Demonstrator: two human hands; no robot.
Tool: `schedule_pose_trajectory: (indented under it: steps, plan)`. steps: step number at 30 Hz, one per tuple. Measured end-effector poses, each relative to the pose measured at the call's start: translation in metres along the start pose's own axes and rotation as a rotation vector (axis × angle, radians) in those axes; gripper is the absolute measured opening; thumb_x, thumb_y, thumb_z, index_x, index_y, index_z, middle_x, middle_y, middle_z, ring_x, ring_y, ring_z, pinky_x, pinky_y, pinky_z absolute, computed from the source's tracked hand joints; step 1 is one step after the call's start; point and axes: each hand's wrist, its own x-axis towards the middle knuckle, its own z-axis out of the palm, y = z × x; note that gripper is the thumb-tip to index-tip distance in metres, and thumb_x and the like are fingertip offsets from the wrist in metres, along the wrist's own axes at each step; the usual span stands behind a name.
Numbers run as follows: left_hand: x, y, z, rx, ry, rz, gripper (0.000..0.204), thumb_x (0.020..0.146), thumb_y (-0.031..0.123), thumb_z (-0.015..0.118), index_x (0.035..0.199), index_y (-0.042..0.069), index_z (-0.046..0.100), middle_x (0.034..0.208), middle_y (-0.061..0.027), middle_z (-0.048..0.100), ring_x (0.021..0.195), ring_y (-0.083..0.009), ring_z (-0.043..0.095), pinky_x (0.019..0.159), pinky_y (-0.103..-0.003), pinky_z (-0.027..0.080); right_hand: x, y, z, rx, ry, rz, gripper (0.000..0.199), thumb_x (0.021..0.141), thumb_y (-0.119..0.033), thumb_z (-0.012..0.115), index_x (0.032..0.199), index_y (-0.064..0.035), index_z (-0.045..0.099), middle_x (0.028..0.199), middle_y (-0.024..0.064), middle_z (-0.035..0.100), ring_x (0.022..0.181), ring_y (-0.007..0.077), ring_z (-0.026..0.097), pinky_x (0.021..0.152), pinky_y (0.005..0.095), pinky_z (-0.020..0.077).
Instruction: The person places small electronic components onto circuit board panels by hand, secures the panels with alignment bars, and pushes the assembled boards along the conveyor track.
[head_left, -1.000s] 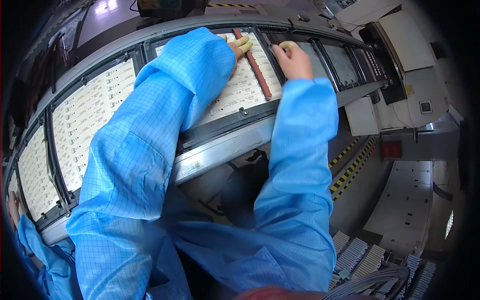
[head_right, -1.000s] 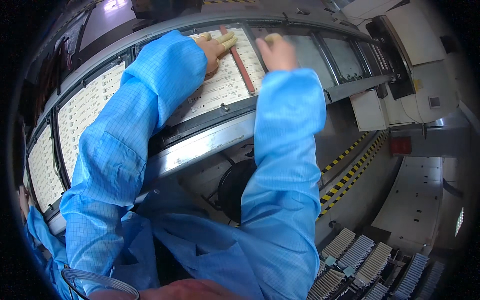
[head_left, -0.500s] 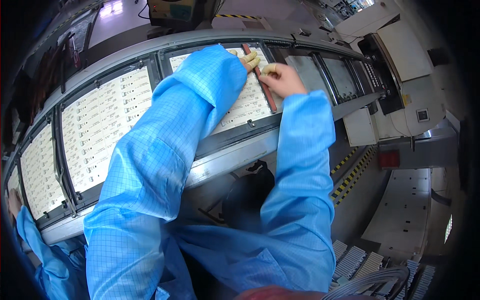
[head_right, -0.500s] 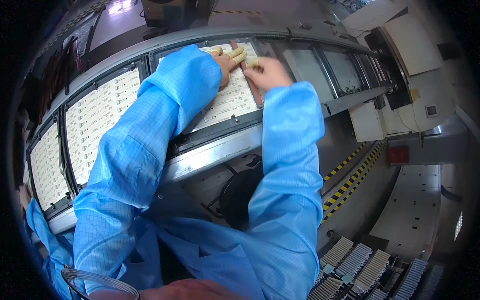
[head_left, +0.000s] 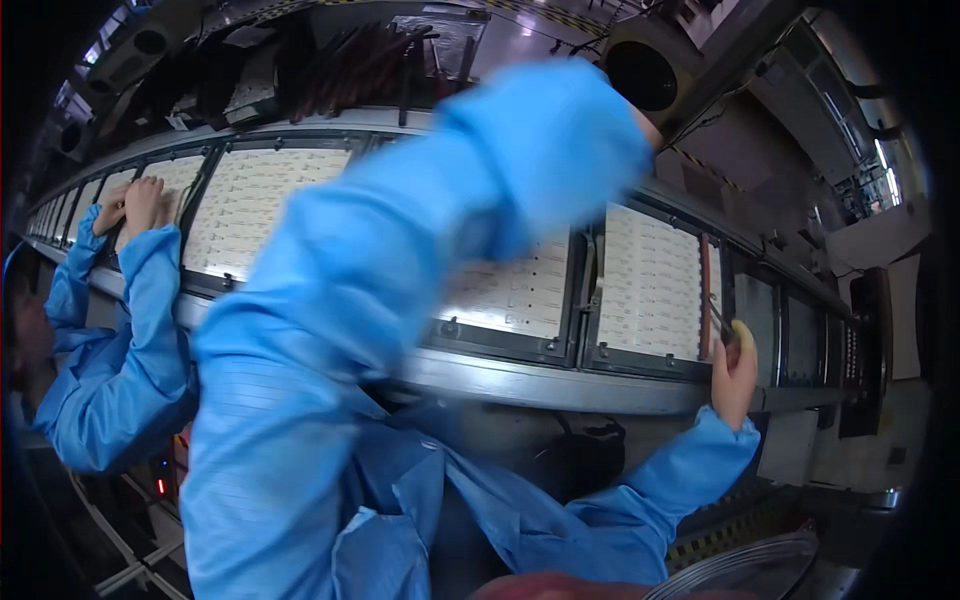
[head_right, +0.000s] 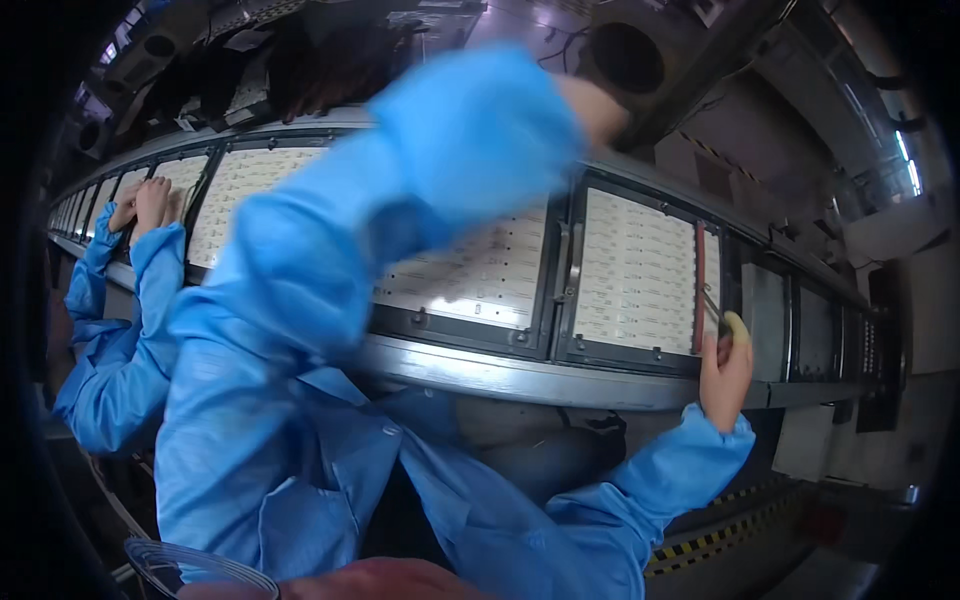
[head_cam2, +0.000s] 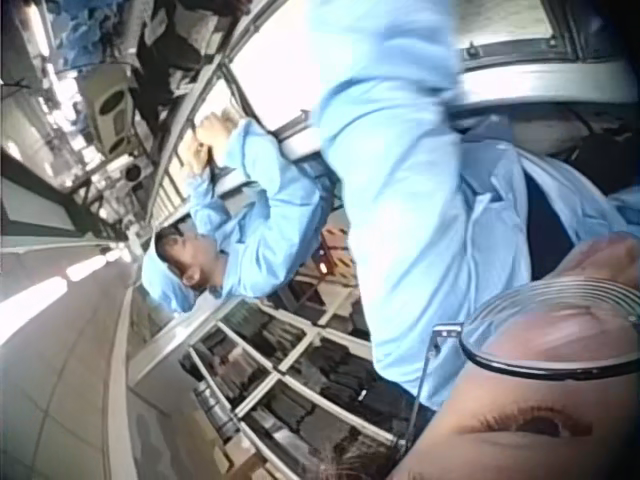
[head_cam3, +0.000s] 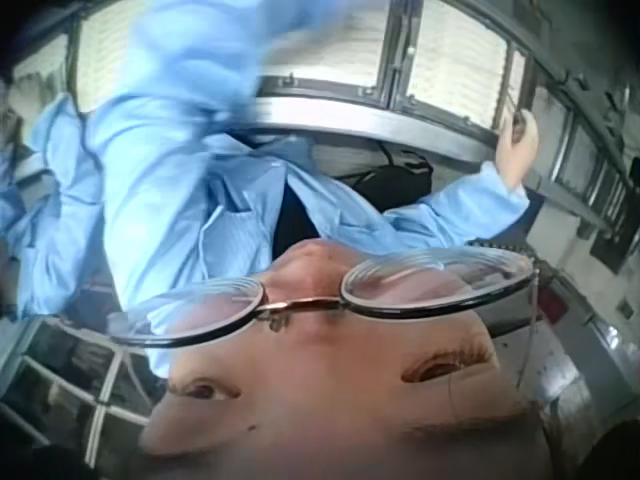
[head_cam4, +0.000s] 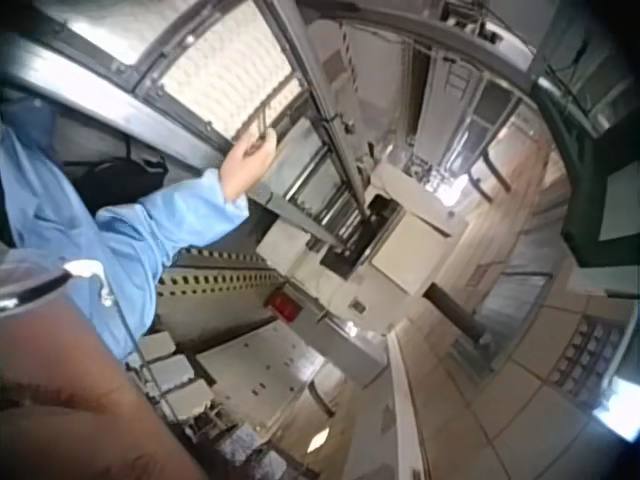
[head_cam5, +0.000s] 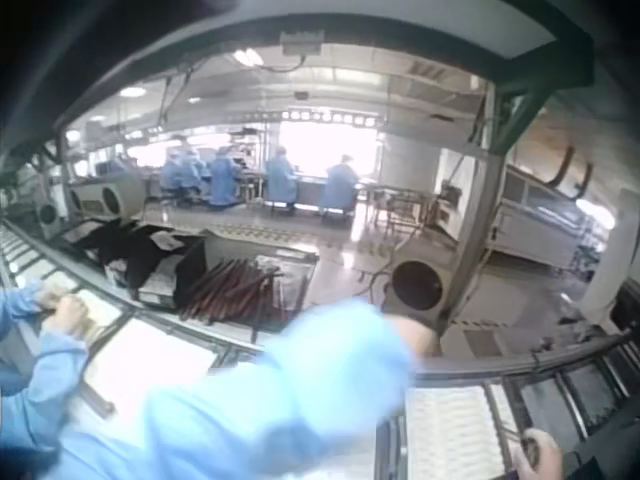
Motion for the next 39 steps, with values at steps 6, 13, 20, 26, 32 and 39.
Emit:
schedule_pose_trajectory:
  steps: [6, 13, 20, 26, 32, 39]
  plan:
    - [-0.015, -0.315, 0.023, 0.644, -0.033, -0.483, 0.035, 0.082, 0.028, 0.059, 0.111, 0.007, 0.058, 0.112, -0.0166, 0.058, 0.098, -0.0348, 0.058, 0.085, -0.043, 0.047, -0.023, -0.043, 0.000, 0.086, -0.009, 0.051, 0.042, 0.085, -0.003, 0.057, 0.126, -0.0045, 0.048, 0.080, 0.0023, 0.046, 0.067, 0.0087, 0.043, 0.059, 0.0220, 0.0388]
    - [-0.028, -0.283, 0.013, 0.584, -0.151, -0.884, 0.036, 0.089, 0.033, 0.052, 0.117, 0.010, 0.053, 0.121, -0.0164, 0.054, 0.108, -0.0361, 0.054, 0.089, -0.045, 0.045, -0.022, -0.102, 0.005, 0.059, -0.005, 0.046, 0.038, 0.085, -0.001, 0.057, 0.123, -0.0056, 0.052, 0.079, -0.0013, 0.047, 0.067, 0.0054, 0.043, 0.060, 0.0184, 0.0378]
    - [-0.033, -0.382, 0.022, 0.443, 0.054, -0.631, 0.027, 0.080, 0.027, 0.060, 0.092, 0.003, 0.066, 0.094, -0.0202, 0.063, 0.092, -0.0372, 0.060, 0.082, -0.044, 0.046, -0.013, -0.144, 0.023, 0.142, -0.100, -0.103, 0.034, 0.083, -0.001, 0.059, 0.116, -0.0057, 0.057, 0.078, -0.0004, 0.049, 0.066, 0.0061, 0.047, 0.059, 0.0193, 0.0399]
    - [-0.019, -0.190, -0.025, -0.512, -0.307, -0.647, 0.027, 0.086, 0.024, 0.059, 0.095, 0.000, 0.065, 0.068, -0.0014, 0.054, 0.055, -0.0090, 0.046, 0.049, -0.023, 0.036, -0.013, -0.185, 0.042, 0.129, -0.109, -0.248, 0.042, 0.076, -0.004, 0.067, 0.116, -0.0041, 0.055, 0.088, 0.0072, 0.054, 0.076, 0.0156, 0.053, 0.067, 0.0265, 0.0433]
    - [-0.001, -0.074, -0.002, -0.642, -0.766, -0.376, 0.019, 0.079, 0.018, 0.062, 0.075, -0.001, 0.064, 0.058, -0.0012, 0.054, 0.047, -0.0063, 0.044, 0.042, -0.020, 0.035, -0.030, -0.177, 0.049, -0.207, 0.027, -0.549, 0.049, 0.066, -0.011, 0.075, 0.112, -0.0032, 0.058, 0.099, 0.0105, 0.054, 0.089, 0.0283, 0.053, 0.077, 0.0375, 0.0415]
    - [0.016, -0.055, 0.039, -0.705, -0.911, -0.288, 0.019, 0.080, 0.018, 0.062, 0.077, 0.000, 0.066, 0.061, -0.0021, 0.058, 0.048, -0.0062, 0.046, 0.043, -0.021, 0.036, -0.056, -0.153, 0.049, -0.102, -0.088, -0.491, 0.037, 0.068, -0.007, 0.072, 0.102, 0.0007, 0.061, 0.079, 0.0110, 0.058, 0.069, 0.0267, 0.057, 0.059, 0.0338, 0.0470]
